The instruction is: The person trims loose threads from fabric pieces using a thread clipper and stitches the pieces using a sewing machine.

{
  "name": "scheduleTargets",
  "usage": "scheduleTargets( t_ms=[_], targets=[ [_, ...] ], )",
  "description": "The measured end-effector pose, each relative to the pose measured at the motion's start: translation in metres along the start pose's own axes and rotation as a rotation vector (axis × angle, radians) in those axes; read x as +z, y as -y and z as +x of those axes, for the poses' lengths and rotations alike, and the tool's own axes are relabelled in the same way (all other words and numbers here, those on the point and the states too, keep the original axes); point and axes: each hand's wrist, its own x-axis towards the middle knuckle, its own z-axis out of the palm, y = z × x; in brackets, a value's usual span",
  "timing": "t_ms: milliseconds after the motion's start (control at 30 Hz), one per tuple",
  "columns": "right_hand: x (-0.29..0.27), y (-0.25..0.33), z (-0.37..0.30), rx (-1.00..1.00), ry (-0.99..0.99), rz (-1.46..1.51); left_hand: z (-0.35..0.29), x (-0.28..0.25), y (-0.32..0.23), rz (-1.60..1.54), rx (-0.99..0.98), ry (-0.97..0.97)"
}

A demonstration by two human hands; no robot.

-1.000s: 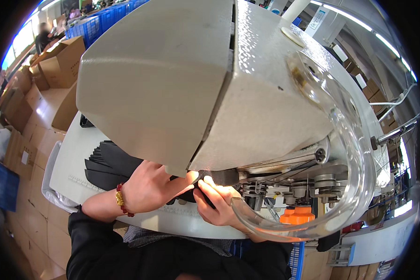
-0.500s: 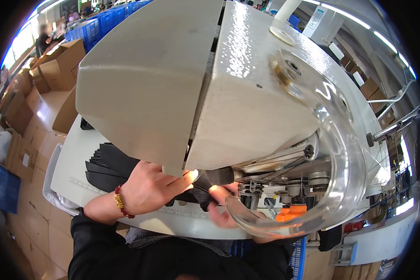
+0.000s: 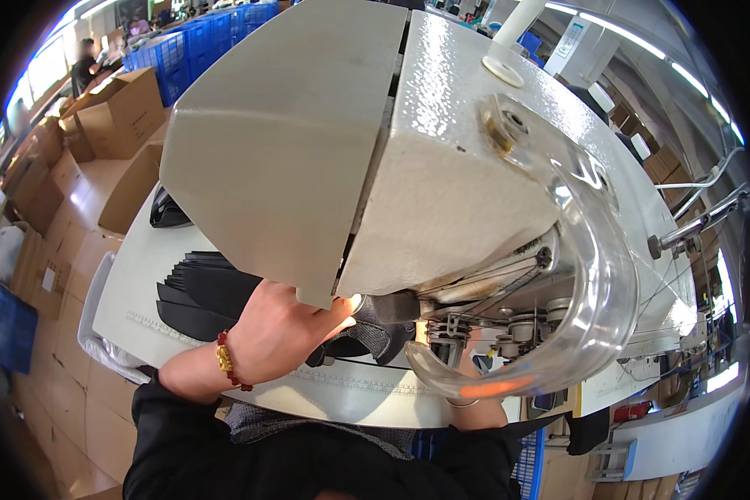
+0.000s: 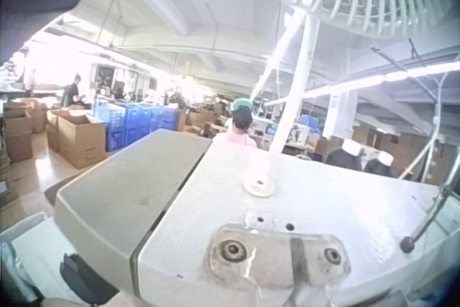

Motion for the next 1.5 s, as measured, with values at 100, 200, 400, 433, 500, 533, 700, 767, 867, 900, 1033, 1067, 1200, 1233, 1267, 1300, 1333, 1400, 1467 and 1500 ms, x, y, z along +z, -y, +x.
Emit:
scheduleTargets(
  t_ms=[100,200,400,433,500,533,700,767,867,900,1033,1067,1200,1233,1267,1300,1333,1400,1467,1500],
  targets=[
    [0.003,0.000,0.001,0.008,0.000,-0.031,0.000,0.003,0.005,-0.014,0.033,-0.048],
    [0.004,0.000,0.000,0.022,0.006,-0.071,0.004,0.001,0.006,-0.019,0.066,-0.043],
    [0.026,-0.008,-0.015,-0.022,-0.111,-0.208,0.008,-0.017,-0.008,0.005,0.034,0.015],
    [0.022,-0.010,-0.013,-0.023,-0.112,-0.206,0.005,-0.011,-0.005,0.007,0.032,0.015],
    [0.012,-0.014,-0.008,-0.177,-0.052,-0.269,0.003,0.002,0.002,0.074,0.114,-0.068],
    [0.014,-0.014,-0.011,-0.173,-0.052,-0.273,0.003,0.000,-0.001,0.070,0.119,-0.067],
    [0.019,-0.019,-0.025,-0.114,0.083,-0.193,0.005,-0.011,-0.016,0.134,0.055,-0.044],
    [0.019,-0.017,-0.024,-0.100,0.120,-0.227,0.008,-0.016,-0.015,0.120,0.073,-0.010],
    [0.027,-0.015,-0.027,-0.146,-0.035,-0.419,0.006,-0.020,-0.016,0.061,0.060,0.064],
    [0.021,-0.012,-0.020,-0.089,-0.048,-0.279,0.004,-0.021,-0.016,0.015,0.030,0.105],
    [0.022,-0.014,-0.019,-0.109,-0.065,-0.130,0.001,-0.036,0.000,-0.282,-0.091,0.208],
    [0.023,-0.015,-0.020,-0.107,-0.064,-0.131,0.004,-0.041,0.008,-0.277,-0.038,0.290],
    [0.014,-0.014,-0.014,-0.153,-0.066,-0.255,0.005,-0.055,0.028,-0.390,-0.043,0.498],
    [0.011,-0.013,-0.011,-0.162,-0.034,-0.305,0.005,-0.057,0.031,-0.436,-0.046,0.546],
    [0.013,-0.013,-0.015,-0.160,-0.035,-0.304,0.006,-0.061,0.031,-0.444,-0.087,0.605],
    [0.016,-0.013,-0.022,-0.137,0.056,-0.332,0.009,-0.064,0.030,-0.445,-0.083,0.606],
    [0.019,-0.013,-0.028,-0.114,0.147,-0.360,0.011,-0.065,0.029,-0.417,-0.054,0.611],
    [0.026,-0.013,-0.034,-0.002,0.147,-0.171,0.015,-0.068,0.026,-0.388,-0.025,0.617],
    [0.027,-0.015,-0.036,0.107,0.145,0.021,0.017,-0.070,0.024,-0.414,-0.051,0.630],
    [0.023,-0.014,-0.033,0.082,0.124,-0.007,0.016,-0.070,0.024,-0.412,-0.052,0.630]
  ],
)
